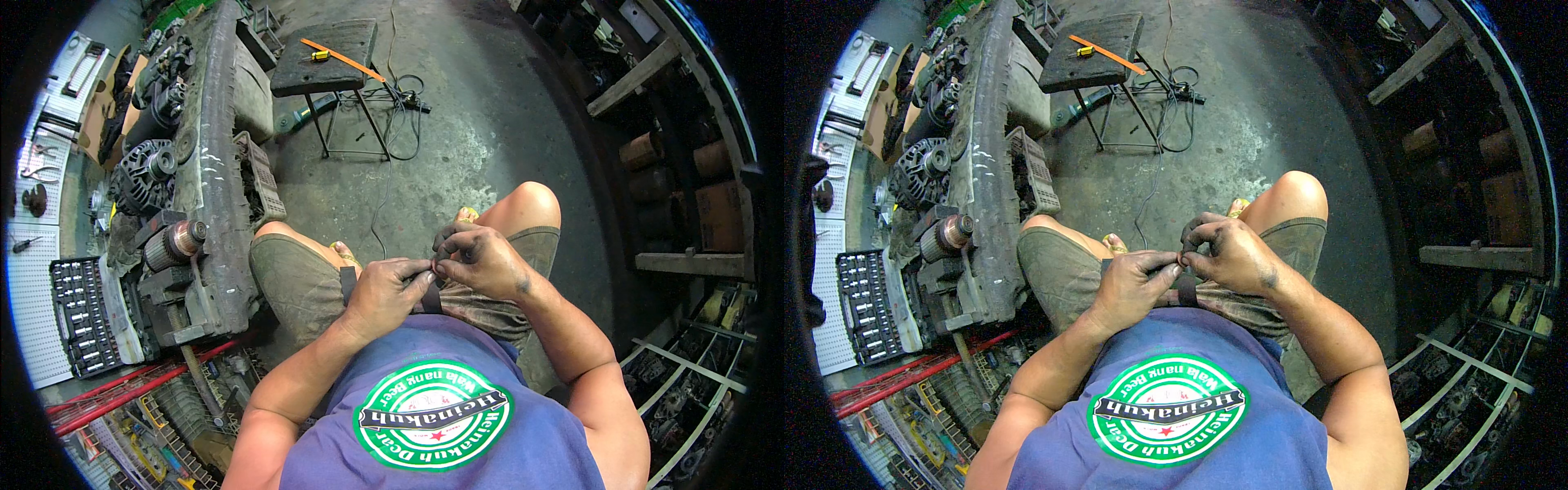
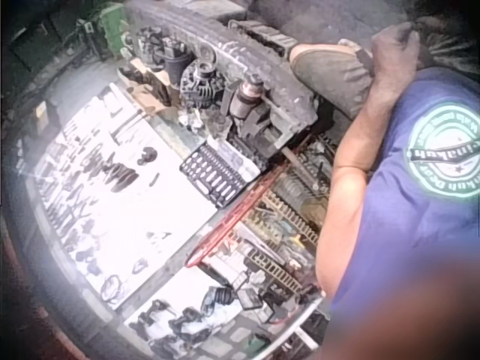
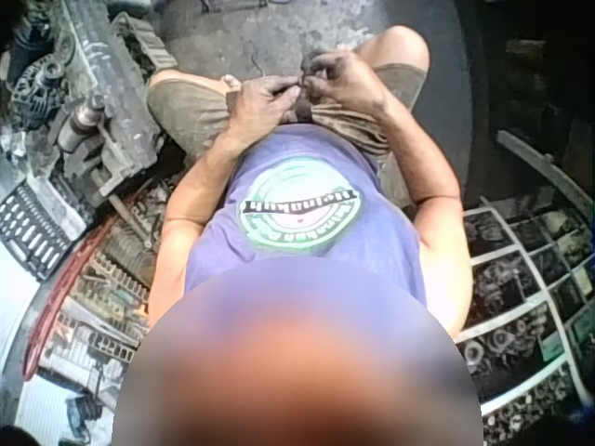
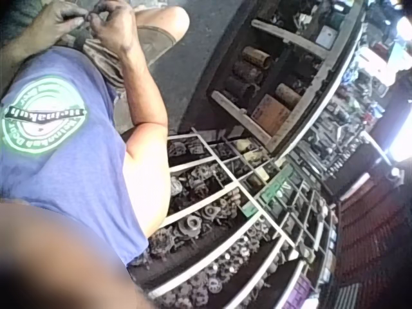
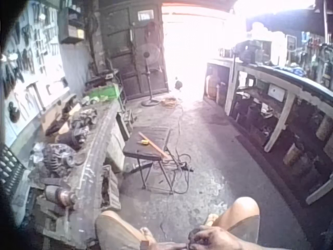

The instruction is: The person selects small metal parts from a compartmentalized plastic box on a workbench, then sits on the floor and assembles the parts by hand. The person uses a handheld rotary tool to work on the assembled piece and continues to adjust it with both hands.

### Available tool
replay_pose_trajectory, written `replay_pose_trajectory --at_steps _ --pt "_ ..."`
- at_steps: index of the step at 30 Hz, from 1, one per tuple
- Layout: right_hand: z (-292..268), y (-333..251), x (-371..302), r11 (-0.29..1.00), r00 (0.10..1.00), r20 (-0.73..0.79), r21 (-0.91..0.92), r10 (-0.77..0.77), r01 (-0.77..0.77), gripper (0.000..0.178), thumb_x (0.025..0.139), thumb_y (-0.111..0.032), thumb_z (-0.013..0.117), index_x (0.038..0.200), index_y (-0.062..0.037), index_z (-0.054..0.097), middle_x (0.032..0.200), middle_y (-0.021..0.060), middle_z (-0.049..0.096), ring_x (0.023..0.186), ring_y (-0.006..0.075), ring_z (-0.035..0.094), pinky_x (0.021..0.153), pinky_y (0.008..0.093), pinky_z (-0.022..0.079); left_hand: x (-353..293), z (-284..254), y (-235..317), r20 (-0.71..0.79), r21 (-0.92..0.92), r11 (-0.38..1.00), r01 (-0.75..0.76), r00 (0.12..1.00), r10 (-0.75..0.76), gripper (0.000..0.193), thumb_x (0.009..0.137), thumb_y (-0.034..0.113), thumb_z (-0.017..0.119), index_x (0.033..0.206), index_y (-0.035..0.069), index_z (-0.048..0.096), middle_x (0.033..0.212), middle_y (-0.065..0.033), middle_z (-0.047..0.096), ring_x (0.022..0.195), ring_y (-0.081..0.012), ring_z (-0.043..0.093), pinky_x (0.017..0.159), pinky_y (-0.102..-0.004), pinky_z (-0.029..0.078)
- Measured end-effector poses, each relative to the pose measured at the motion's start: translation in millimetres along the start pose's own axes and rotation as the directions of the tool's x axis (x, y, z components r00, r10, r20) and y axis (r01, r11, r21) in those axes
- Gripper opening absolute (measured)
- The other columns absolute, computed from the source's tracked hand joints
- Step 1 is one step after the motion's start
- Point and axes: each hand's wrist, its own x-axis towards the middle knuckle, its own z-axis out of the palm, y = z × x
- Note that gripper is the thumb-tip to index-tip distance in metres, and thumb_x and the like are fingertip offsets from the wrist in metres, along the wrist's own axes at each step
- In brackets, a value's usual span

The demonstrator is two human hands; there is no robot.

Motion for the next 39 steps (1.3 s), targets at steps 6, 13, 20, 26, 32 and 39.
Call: replay_pose_trajectory --at_steps 6,13,20,26,32,39 --pt "-4 -11 0 0.996 0.996 0.039 -0.02 0.082 -0.081 0.021 0.098 -0.016 0.081 0.107 0.0032 0.077 0.086 0.0124 0.074 0.08 0.0178 0.07 0.074 0.0379 0.057 -1 -1 3 0.005 -0.024 1.0 0.0 1.0 0.0 0.025 0.106 0.014 0.074 0.125 -0.001 0.081 0.111 -0.0175 0.083 0.096 -0.0212 0.08 0.085 -0.034 0.062" --pt "1 -12 -4 0.998 0.999 0.011 -0.032 0.048 -0.048 0.016 0.101 -0.011 0.077 0.105 0.0042 0.076 0.102 0.0134 0.072 0.091 0.022 0.071 0.081 0.0383 0.057 -3 -2 3 0.008 -0.01 0.999 -0.052 0.999 0.052 0.027 0.103 0.015 0.073 0.125 0.0 0.08 0.106 -0.0194 0.081 0.093 -0.0298 0.08 0.082 -0.0393 0.061" --pt "-4 -14 -7 0.997 0.995 0.073 -0.03 0.069 -0.067 0.021 0.097 -0.018 0.079 0.103 0.0021 0.076 0.112 0.0167 0.072 0.094 0.033 0.074 0.082 0.0435 0.06 -4 2 0 -0.031 0.019 0.991 -0.134 0.99 0.134 0.024 0.104 0.012 0.074 0.124 -0.002 0.08 0.096 -0.016 0.079 0.083 -0.0211 0.08 0.075 -0.0353 0.061" --pt "-7 -12 -5 0.993 0.994 0.104 -0.112 0.035 -0.023 0.02 0.095 -0.019 0.081 0.099 0.0009 0.076 0.111 0.0164 0.071 0.092 0.0333 0.073 0.081 0.0441 0.059 -5 2 3 0.015 0.006 0.998 -0.066 0.998 0.066 0.027 0.101 0.016 0.076 0.123 0.0 0.08 0.11 -0.0216 0.08 0.101 -0.0378 0.079 0.087 -0.0432 0.061" --pt "-11 -16 -4 0.99 0.991 0.119 -0.135 0.066 -0.05 0.014 0.094 -0.01 0.079 0.102 0.0017 0.078 0.111 0.0141 0.072 0.1 0.0295 0.074 0.087 0.0412 0.06 -5 1 4 0.031 0.024 0.998 -0.061 0.998 0.061 0.028 0.101 0.017 0.076 0.123 0.001 0.08 0.11 -0.0207 0.08 0.102 -0.0375 0.079 0.088 -0.0429 0.061" --pt "-7 -10 -5 0.996 0.997 0.075 -0.091 0.024 -0.017 0.022 0.094 -0.019 0.084 0.096 0.0014 0.076 0.106 0.0159 0.068 0.092 0.0343 0.073 0.081 0.0456 0.059 -6 1 5 0.008 0.072 0.989 -0.13 0.992 0.129 0.027 0.1 0.017 0.077 0.123 0.001 0.08 0.107 -0.0205 0.08 0.097 -0.0375 0.079 0.085 -0.0437 0.061"
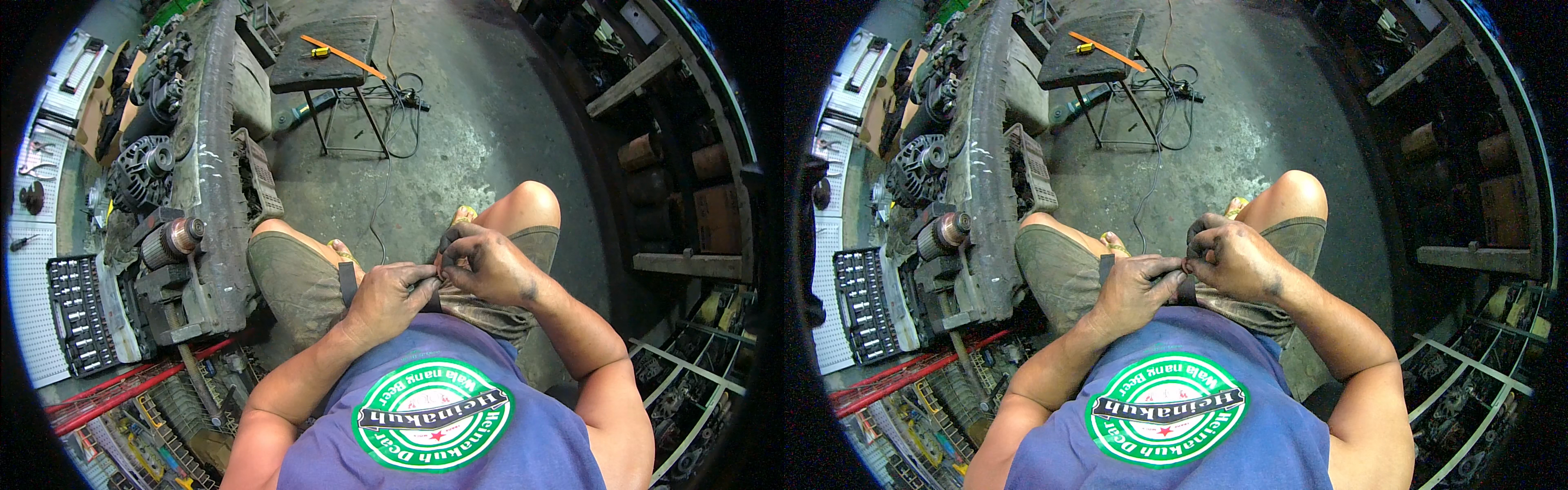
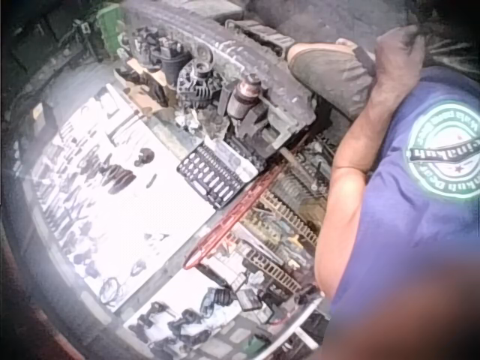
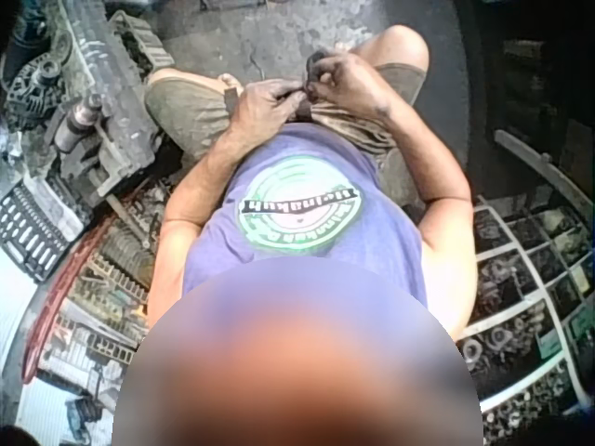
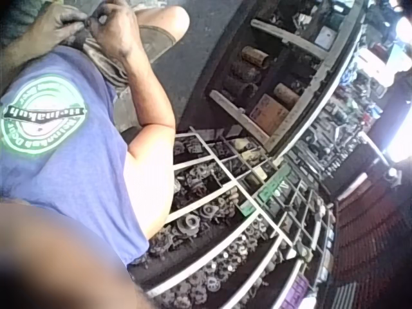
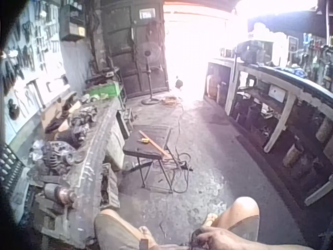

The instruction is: The person selects small metal parts from a compartmentalized plastic box on a workbench, then sits on the floor and assembles the parts by hand. The person uses a handheld rotary tool to work on the assembled piece and continues to adjust it with both hands.

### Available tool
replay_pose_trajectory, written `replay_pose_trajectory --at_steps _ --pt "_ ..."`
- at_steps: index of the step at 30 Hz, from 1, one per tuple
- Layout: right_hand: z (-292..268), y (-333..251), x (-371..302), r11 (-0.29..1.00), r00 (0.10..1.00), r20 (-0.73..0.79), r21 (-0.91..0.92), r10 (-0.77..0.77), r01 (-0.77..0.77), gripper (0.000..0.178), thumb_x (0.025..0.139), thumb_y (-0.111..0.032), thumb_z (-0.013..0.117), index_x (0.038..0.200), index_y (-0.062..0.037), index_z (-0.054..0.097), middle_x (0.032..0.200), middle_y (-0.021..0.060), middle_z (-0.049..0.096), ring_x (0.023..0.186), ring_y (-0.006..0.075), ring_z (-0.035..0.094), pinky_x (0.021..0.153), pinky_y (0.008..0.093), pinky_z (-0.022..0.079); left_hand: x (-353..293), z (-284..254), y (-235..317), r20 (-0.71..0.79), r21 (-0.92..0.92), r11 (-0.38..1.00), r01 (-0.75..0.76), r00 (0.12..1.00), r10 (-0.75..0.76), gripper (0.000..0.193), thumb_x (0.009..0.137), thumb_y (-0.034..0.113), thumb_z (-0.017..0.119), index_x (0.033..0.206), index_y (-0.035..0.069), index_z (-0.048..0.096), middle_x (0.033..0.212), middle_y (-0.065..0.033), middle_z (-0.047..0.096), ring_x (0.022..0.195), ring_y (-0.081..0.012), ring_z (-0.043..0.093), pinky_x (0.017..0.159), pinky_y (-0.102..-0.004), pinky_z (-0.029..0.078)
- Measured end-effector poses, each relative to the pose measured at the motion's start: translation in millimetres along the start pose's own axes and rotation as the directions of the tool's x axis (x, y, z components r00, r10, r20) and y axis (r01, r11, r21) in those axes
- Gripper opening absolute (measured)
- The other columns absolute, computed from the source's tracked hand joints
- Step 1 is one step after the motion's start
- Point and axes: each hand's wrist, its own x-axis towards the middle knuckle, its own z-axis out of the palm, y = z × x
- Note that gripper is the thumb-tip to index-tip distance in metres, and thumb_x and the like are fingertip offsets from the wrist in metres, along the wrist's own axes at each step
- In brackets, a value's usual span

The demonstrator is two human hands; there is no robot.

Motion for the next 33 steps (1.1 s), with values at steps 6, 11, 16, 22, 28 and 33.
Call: replay_pose_trajectory --at_steps 6,11,16,22,28,33 --pt "1 1 -3 0.999 0.999 0.029 -0.049 0.023 -0.022 0.011 0.094 -0.008 0.08 0.102 0.0006 0.079 0.112 0.0124 0.071 0.102 0.0282 0.073 0.087 0.0391 0.06 -1 1 1 0.031 -0.057 0.997 0.049 0.998 -0.047 0.023 0.105 0.012 0.073 0.123 0.0 0.081 0.09 -0.0117 0.079 0.083 -0.0221 0.078 0.113 -0.0376 0.046" --pt "1 -4 -3 1.0 1.0 -0.023 0.023 0.014 -0.013 0.022 0.094 -0.021 0.084 0.096 -0.0003 0.076 0.105 0.0149 0.067 0.092 0.0323 0.073 0.079 0.0447 0.06 -1 2 0 0.035 -0.098 0.991 0.086 0.996 -0.083 0.023 0.105 0.012 0.073 0.122 -0.001 0.081 0.092 -0.0125 0.079 0.084 -0.0232 0.078 0.113 -0.0373 0.046" --pt "1 -4 -4 0.998 0.997 0.033 0.002 0.069 -0.069 0.014 0.096 -0.01 0.08 0.104 0.0005 0.078 0.111 0.0124 0.07 0.102 0.0274 0.071 0.086 0.0393 0.06 -1 1 -2 -0.001 -0.017 1.0 0.0 1.0 0.0 0.028 0.1 0.015 0.077 0.122 -0.001 0.08 0.106 -0.0203 0.08 0.097 -0.0371 0.079 0.084 -0.0431 0.061" --pt "8 1 -4 1.0 1.0 -0.017 -0.031 0.006 -0.006 0.023 0.098 -0.022 0.079 0.1 0.0008 0.073 0.107 0.0184 0.067 0.103 0.041 0.071 0.089 0.0494 0.057 -2 2 -2 0.004 -0.082 0.996 0.025 1.0 -0.025 0.023 0.103 0.009 0.074 0.123 -0.001 0.081 0.095 -0.0144 0.08 0.085 -0.0227 0.078 0.092 -0.0349 0.057" --pt "4 0 -6 0.999 0.999 -0.002 -0.026 -0.035 0.035 0.021 0.098 -0.02 0.077 0.1 0.0002 0.075 0.11 0.0186 0.067 0.105 0.0411 0.071 0.091 0.0497 0.058 -1 2 -2 0.013 -0.099 0.993 0.058 0.998 -0.057 0.027 0.1 0.017 0.078 0.122 0.001 0.081 0.104 -0.019 0.08 0.096 -0.0352 0.079 0.083 -0.0428 0.061" --pt "-4 -7 -7 0.995 0.999 0.028 -0.097 -0.021 0.023 0.012 0.096 -0.009 0.076 0.105 -0.001 0.079 0.116 0.0147 0.071 0.105 0.0313 0.075 0.093 0.0421 0.061 -2 3 0 0.012 -0.08 0.996 0.04 0.999 -0.039 0.026 0.1 0.015 0.078 0.122 0.001 0.081 0.103 -0.0179 0.08 0.093 -0.0315 0.079 0.084 -0.04 0.06"
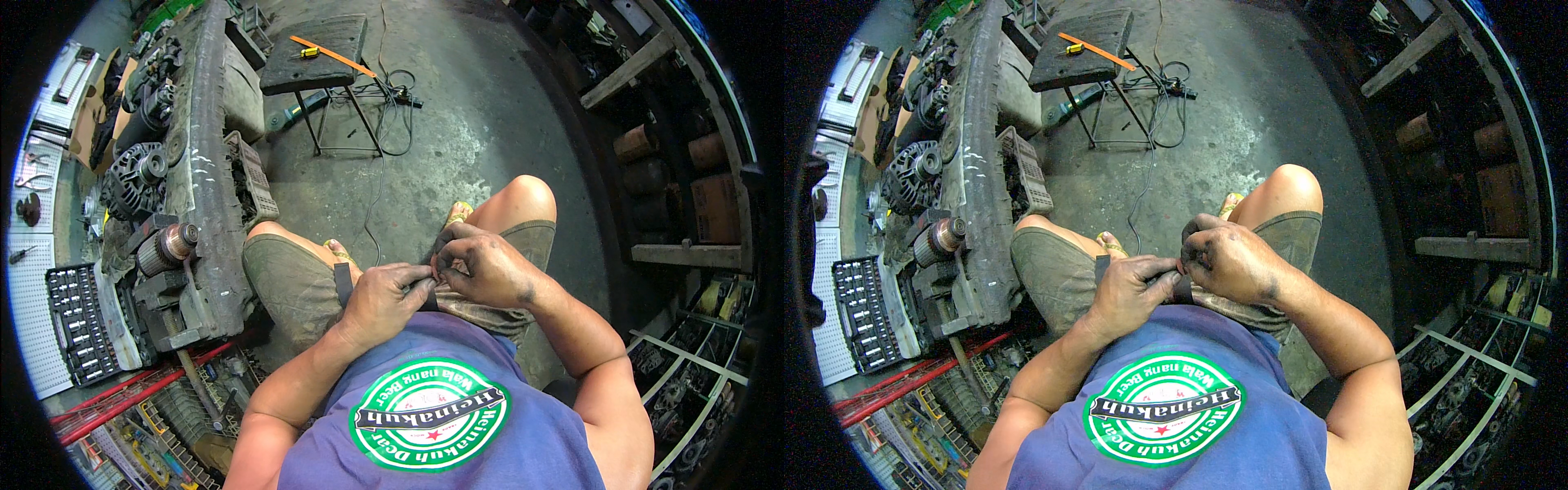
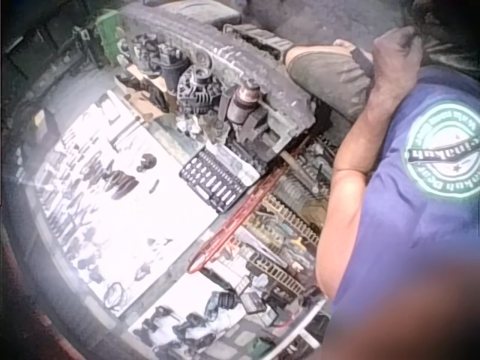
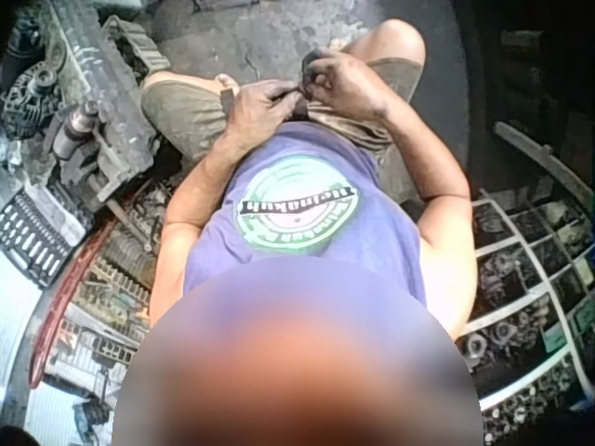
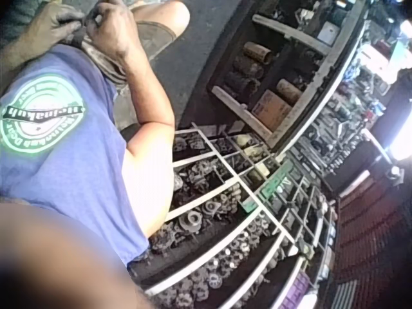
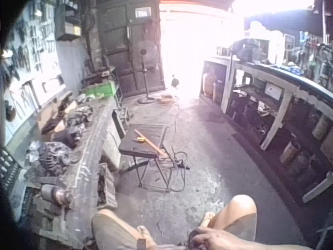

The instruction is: The person selects small metal parts from a compartmentalized plastic box on a workbench, then sits on the floor and assembles the parts by hand. The person uses a handheld rotary tool to work on the assembled piece and continues to adjust it with both hands.

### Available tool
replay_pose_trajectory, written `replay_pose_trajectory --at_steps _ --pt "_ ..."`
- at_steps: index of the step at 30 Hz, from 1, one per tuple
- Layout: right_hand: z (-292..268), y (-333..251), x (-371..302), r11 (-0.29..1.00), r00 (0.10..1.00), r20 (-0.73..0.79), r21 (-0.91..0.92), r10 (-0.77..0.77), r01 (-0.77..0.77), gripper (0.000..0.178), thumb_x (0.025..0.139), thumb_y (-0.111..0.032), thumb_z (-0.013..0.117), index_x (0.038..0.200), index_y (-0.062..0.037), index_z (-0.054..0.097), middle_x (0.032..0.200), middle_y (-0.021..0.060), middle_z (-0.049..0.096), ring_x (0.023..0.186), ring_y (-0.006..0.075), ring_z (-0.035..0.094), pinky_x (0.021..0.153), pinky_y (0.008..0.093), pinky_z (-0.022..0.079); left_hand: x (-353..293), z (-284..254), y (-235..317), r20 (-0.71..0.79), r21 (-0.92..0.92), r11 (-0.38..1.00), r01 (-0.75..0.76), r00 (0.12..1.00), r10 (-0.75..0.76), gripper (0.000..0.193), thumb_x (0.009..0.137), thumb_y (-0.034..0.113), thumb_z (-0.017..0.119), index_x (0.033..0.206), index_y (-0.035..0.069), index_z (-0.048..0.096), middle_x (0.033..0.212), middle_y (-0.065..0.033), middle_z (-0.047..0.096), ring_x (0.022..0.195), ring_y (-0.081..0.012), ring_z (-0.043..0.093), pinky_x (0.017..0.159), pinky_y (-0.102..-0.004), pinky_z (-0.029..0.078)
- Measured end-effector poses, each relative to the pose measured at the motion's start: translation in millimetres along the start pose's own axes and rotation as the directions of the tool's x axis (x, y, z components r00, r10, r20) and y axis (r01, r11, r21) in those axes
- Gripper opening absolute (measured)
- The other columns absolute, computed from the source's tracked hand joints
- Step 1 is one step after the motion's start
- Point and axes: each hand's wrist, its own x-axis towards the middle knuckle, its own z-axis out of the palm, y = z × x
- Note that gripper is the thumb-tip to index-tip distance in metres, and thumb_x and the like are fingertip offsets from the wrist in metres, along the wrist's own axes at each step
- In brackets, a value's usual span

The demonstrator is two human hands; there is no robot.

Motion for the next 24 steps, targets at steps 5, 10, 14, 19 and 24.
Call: replay_pose_trajectory --at_steps 5,10,14,19,24 --pt "-1 0 -1 0.999 1.0 0.006 -0.035 -0.022 0.022 0.012 0.095 -0.009 0.076 0.105 -0.0017 0.078 0.116 0.0145 0.07 0.107 0.0323 0.075 0.094 0.0427 0.061 -1 1 1 -0.003 0.069 0.995 -0.068 0.998 0.068 0.024 0.101 0.012 0.076 0.122 -0.001 0.081 0.1 -0.0158 0.081 0.09 -0.0251 0.079 0.09 -0.0362 0.059" --pt "5 5 0 0.998 0.998 -0.033 0.029 -0.056 0.057 0.018 0.095 -0.02 0.078 0.101 -0.0023 0.076 0.111 0.0164 0.068 0.105 0.0394 0.073 0.09 0.049 0.059 -1 0 2 0.001 0.034 0.999 -0.018 1.0 0.018 0.026 0.1 0.015 0.078 0.121 0.0 0.081 0.104 -0.018 0.08 0.095 -0.032 0.079 0.085 -0.0402 0.06" --pt "8 6 -2 0.994 0.992 -0.08 0.046 -0.094 0.098 0.015 0.096 -0.018 0.078 0.098 -0.0028 0.074 0.111 0.015 0.069 0.104 0.0386 0.073 0.09 0.0484 0.059 -1 -1 4 0.007 -0.009 1.0 0.018 1.0 -0.018 0.027 0.1 0.018 0.079 0.12 0.0 0.081 0.107 -0.0201 0.08 0.098 -0.0357 0.079 0.085 -0.0427 0.061" --pt "9 3 -4 0.994 0.991 -0.086 0.035 -0.104 0.107 0.016 0.097 -0.018 0.077 0.1 -0.0023 0.073 0.113 0.0155 0.068 0.103 0.0395 0.073 0.089 0.0492 0.06 -1 -2 5 -0.006 0.036 0.999 -0.008 1.0 0.008 0.027 0.099 0.018 0.079 0.119 0.0 0.081 0.108 -0.0205 0.081 0.099 -0.036 0.08 0.086 -0.0426 0.062" --pt "10 -1 -6 0.997 0.996 -0.066 0.028 -0.067 0.069 0.019 0.098 -0.019 0.077 0.102 -0.0012 0.072 0.116 0.0164 0.068 0.103 0.0414 0.073 0.089 0.0503 0.061 -1 -2 6 -0.016 0.033 0.999 -0.034 0.999 0.035 0.025 0.1 0.015 0.079 0.118 -0.001 0.081 0.105 -0.0198 0.081 0.095 -0.0334 0.08 0.084 -0.0413 0.061"
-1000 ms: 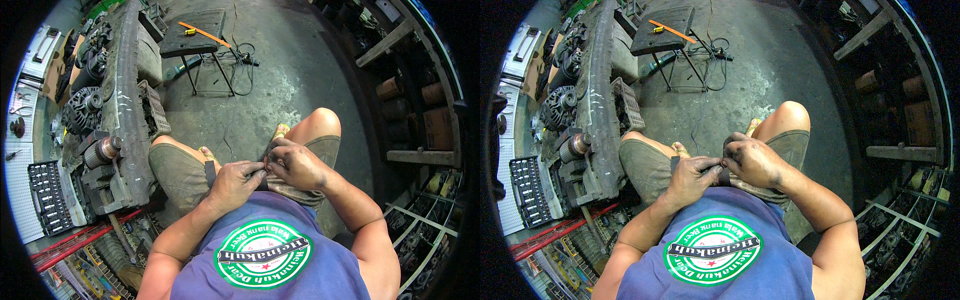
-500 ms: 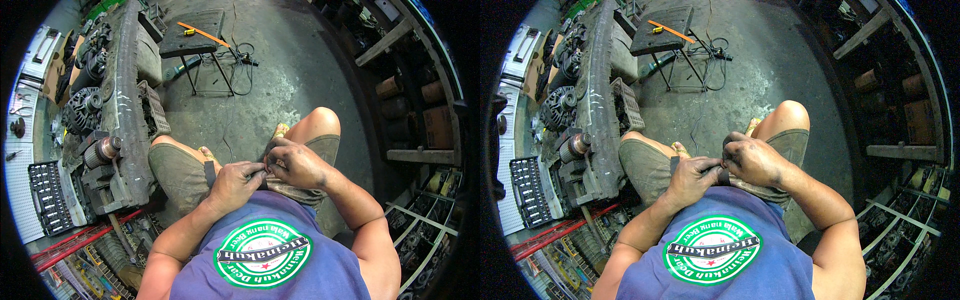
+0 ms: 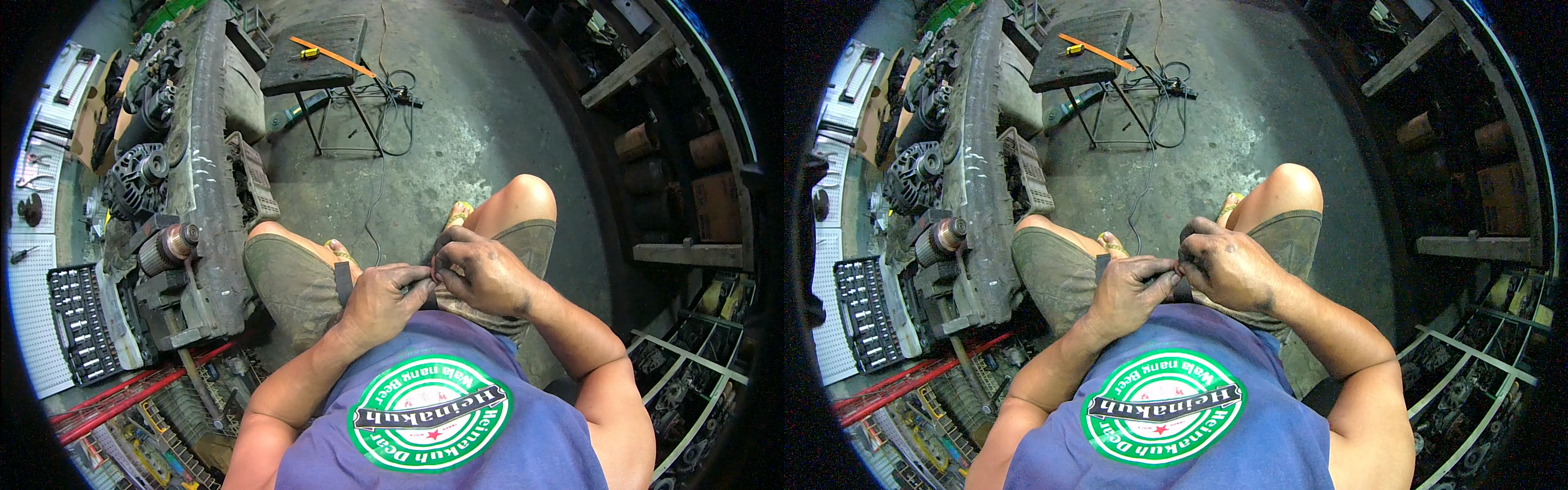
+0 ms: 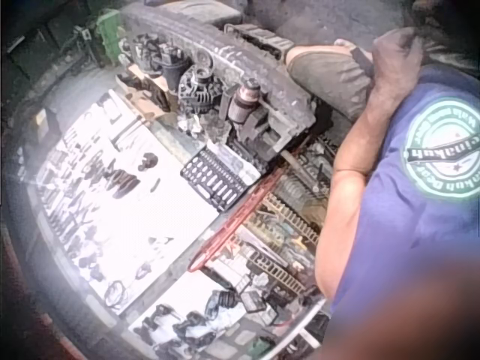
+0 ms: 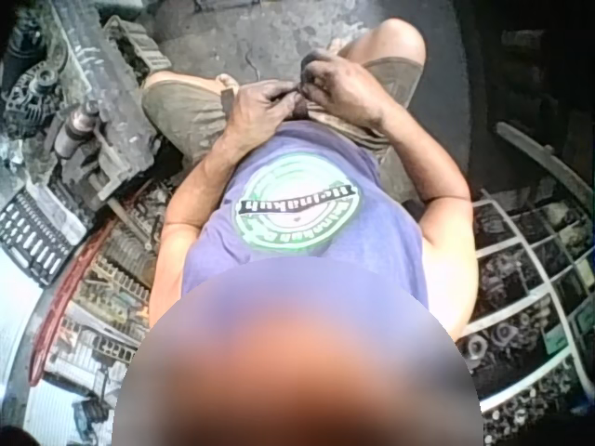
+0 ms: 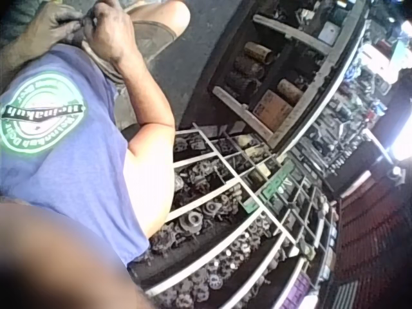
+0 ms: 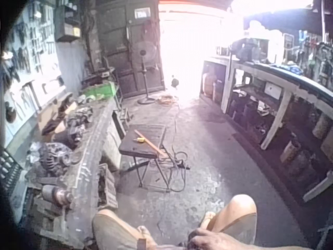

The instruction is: The person selects small metal parts from a compartmentalized plastic box on a workbench, then sits on the floor and assembles the parts by hand. The person uses a handheld rotary tool to work on the assembled piece and continues to adjust it with both hands.

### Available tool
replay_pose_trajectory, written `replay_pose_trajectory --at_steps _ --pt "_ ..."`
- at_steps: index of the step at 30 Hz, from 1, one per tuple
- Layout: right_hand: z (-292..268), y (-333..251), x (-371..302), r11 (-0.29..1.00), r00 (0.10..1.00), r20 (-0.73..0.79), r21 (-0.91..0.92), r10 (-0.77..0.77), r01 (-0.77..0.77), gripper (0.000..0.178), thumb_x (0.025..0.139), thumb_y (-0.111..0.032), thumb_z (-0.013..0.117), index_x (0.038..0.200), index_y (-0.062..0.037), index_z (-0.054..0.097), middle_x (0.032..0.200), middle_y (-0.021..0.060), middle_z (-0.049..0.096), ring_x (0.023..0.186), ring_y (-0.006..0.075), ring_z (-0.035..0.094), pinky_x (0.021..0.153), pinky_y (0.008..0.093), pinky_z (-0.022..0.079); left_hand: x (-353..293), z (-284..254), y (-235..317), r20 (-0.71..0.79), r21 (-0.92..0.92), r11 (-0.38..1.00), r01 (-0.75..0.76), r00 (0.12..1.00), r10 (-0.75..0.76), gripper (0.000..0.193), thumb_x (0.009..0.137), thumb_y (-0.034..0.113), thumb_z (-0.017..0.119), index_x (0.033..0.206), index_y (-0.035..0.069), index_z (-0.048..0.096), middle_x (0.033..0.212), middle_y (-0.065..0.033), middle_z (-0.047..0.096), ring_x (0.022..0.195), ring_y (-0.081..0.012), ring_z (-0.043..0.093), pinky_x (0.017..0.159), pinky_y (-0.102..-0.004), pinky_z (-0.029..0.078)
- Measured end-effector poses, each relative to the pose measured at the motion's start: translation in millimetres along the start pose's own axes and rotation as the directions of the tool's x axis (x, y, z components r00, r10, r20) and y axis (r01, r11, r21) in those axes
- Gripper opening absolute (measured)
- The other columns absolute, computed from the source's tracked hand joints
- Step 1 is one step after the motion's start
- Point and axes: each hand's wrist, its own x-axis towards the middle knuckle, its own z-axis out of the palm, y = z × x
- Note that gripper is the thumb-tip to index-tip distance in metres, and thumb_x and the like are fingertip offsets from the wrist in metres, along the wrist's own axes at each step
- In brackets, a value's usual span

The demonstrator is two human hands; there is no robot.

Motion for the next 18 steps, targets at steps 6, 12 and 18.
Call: replay_pose_trajectory --at_steps 6,12,18 --pt "1.2 0.1 -1.9 0.999 0.997 -0.059 0.015 -0.047 0.047 0.02 0.098 -0.02 0.077 0.101 -0.0004 0.072 0.116 0.0165 0.068 0.103 0.0414 0.073 0.088 0.0506 0.06 -0.1 -1.3 0.3 0.015 0.015 1.0 0.023 1.0 -0.023 0.027 0.1 0.017 0.079 0.12 -0.001 0.081 0.109 -0.0207 0.081 0.099 -0.0359 0.08 0.086 -0.0427 0.062" --pt "5.5 2.8 -2.1 0.999 0.998 -0.057 -0.024 -0.039 0.038 0.021 0.098 -0.02 0.078 0.102 -0.0001 0.071 0.114 0.0175 0.067 0.101 0.0431 0.072 0.085 0.0512 0.06 0.0 -1.9 -0.2 0.019 -0.003 1.0 0.021 1.0 -0.021 0.027 0.099 0.016 0.079 0.12 -0.001 0.081 0.108 -0.0207 0.081 0.099 -0.0359 0.08 0.087 -0.0427 0.062" --pt "5.1 -0.8 -3.3 0.999 0.997 -0.067 -0.033 -0.024 0.022 0.022 0.098 -0.02 0.078 0.101 0.0004 0.071 0.113 0.0179 0.067 0.099 0.0436 0.072 0.084 0.0517 0.06 -0.8 -0.5 1.1 -0.017 -0.023 1.0 -0.007 1.0 0.006 0.02 0.102 0.014 0.078 0.114 0.0 0.083 0.096 -0.016 0.081 0.088 -0.0275 0.079 0.122 -0.0401 0.039"
